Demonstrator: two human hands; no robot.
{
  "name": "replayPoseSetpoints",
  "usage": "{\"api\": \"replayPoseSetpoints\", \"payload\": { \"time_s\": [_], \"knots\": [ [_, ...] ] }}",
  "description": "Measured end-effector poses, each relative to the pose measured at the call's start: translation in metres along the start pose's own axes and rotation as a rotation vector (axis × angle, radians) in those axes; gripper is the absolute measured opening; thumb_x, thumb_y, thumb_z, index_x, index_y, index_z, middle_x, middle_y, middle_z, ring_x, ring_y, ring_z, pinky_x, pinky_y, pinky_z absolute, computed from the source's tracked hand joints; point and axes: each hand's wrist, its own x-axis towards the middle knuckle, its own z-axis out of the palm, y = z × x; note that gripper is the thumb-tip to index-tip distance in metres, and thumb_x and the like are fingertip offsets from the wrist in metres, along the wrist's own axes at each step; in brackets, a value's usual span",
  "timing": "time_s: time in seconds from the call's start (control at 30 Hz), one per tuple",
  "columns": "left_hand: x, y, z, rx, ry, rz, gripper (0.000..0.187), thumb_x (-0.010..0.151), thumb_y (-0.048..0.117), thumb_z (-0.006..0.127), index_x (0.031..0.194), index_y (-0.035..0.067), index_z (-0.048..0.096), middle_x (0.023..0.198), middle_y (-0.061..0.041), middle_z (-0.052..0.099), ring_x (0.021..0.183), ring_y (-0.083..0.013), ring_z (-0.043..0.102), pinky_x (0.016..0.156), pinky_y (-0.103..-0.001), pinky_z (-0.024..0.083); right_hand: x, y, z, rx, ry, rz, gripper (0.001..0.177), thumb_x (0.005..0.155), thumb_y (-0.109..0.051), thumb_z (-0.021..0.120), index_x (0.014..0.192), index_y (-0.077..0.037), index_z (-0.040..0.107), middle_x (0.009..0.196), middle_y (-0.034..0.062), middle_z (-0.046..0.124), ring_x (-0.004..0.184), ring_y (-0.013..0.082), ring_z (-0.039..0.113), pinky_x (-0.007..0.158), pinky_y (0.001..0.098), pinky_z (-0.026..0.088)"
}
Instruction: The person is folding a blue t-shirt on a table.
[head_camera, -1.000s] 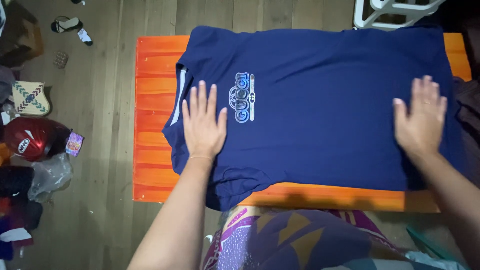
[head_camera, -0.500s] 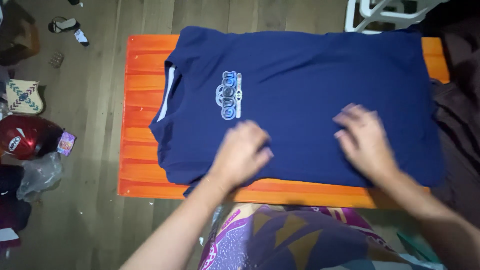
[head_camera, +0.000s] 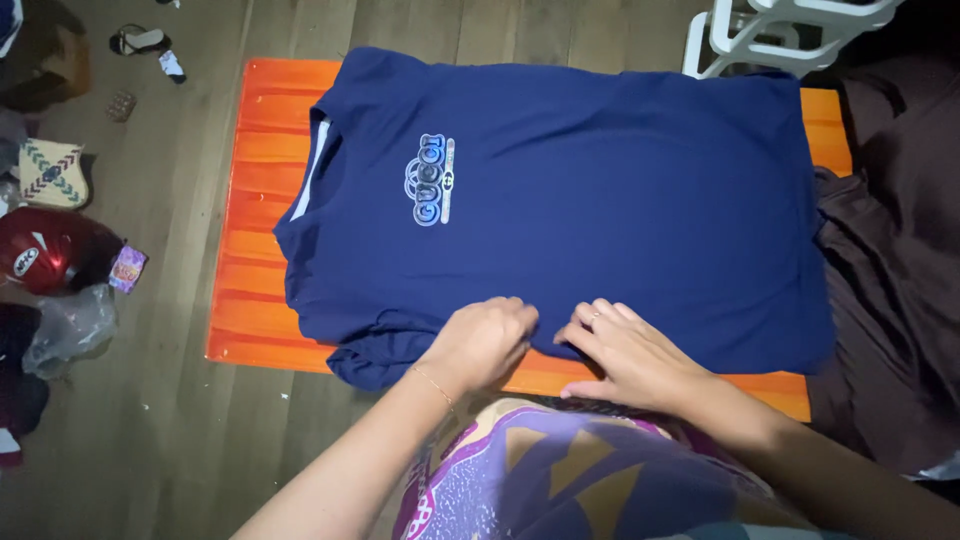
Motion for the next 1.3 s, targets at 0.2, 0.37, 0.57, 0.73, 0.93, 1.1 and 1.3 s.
{"api": "replayPoseSetpoints", "payload": {
  "time_s": [0.2, 0.37, 0.57, 0.73, 0.93, 1.1, 1.3],
  "knots": [
    [0.001, 0.006, -0.011, -0.095, 0.137, -0.134, 0.018, 0.095, 0.020, 0.064, 0.101, 0.006, 0.055, 0.092, -0.012, 0.069, 0.095, -0.0332, 0.067, 0.079, -0.046, 0.053, 0.008, 0.008, 0.016, -0.162, 0.135, 0.037, 0.030, 0.083, -0.023, 0.072, 0.103, -0.004, 0.059, 0.100, 0.0144, 0.059, 0.097, 0.0323, 0.059, 0.085, 0.0444, 0.050],
    [-0.002, 0.005, -0.009, -0.005, 0.127, -0.097, 0.033, 0.079, 0.027, 0.071, 0.101, 0.006, 0.056, 0.087, -0.012, 0.069, 0.090, -0.0330, 0.068, 0.078, -0.046, 0.053, 0.005, 0.017, 0.007, -0.214, 0.296, 0.063, 0.014, 0.084, -0.009, 0.064, 0.095, -0.003, 0.058, 0.095, 0.0160, 0.063, 0.091, 0.0348, 0.064, 0.074, 0.0467, 0.056],
    [-0.015, -0.012, -0.016, 0.247, 0.362, -0.288, 0.020, 0.079, 0.005, 0.062, 0.098, 0.009, 0.063, 0.097, -0.013, 0.064, 0.095, -0.0309, 0.064, 0.073, -0.042, 0.055, -0.020, 0.051, -0.006, -0.418, 0.350, 0.171, 0.018, 0.077, -0.003, 0.063, 0.095, -0.004, 0.062, 0.099, 0.0141, 0.065, 0.094, 0.0333, 0.066, 0.070, 0.0455, 0.059],
    [-0.031, -0.041, -0.050, 0.406, 0.547, -0.462, 0.022, 0.078, 0.006, 0.062, 0.098, 0.011, 0.068, 0.093, -0.007, 0.065, 0.093, -0.0312, 0.062, 0.070, -0.045, 0.051, -0.047, 0.087, -0.031, -0.448, 0.421, 0.447, 0.028, 0.078, 0.002, 0.063, 0.104, -0.008, 0.068, 0.105, 0.0124, 0.072, 0.104, 0.0335, 0.068, 0.079, 0.0476, 0.058],
    [-0.034, -0.074, -0.104, 0.125, 0.441, -0.428, 0.031, 0.072, -0.010, 0.058, 0.097, 0.007, 0.063, 0.097, -0.014, 0.064, 0.097, -0.0377, 0.062, 0.080, -0.050, 0.051, -0.078, 0.143, -0.052, -0.438, 0.488, 0.670, 0.046, 0.070, 0.002, 0.065, 0.112, -0.013, 0.077, 0.118, 0.0154, 0.074, 0.107, 0.0354, 0.070, 0.091, 0.0472, 0.057],
    [-0.041, -0.078, -0.154, -0.065, 0.345, -0.337, 0.034, 0.070, -0.015, 0.055, 0.097, 0.005, 0.058, 0.098, -0.017, 0.062, 0.099, -0.0429, 0.060, 0.080, -0.051, 0.049, -0.093, 0.160, -0.076, -0.226, 0.559, 0.821, 0.042, 0.083, 0.004, 0.060, 0.115, -0.013, 0.081, 0.094, 0.0232, 0.073, 0.082, 0.0387, 0.072, 0.084, 0.0469, 0.057],
    [-0.041, -0.095, -0.174, -0.062, 0.266, -0.393, 0.030, 0.071, -0.008, 0.063, 0.098, 0.005, 0.061, 0.100, -0.018, 0.065, 0.102, -0.0408, 0.063, 0.085, -0.047, 0.051, -0.109, 0.218, -0.080, -0.111, 0.485, 0.894, 0.043, 0.085, 0.003, 0.058, 0.119, -0.011, 0.080, 0.076, 0.0218, 0.076, 0.059, 0.0291, 0.069, 0.062, 0.0400, 0.058]
  ]
}}
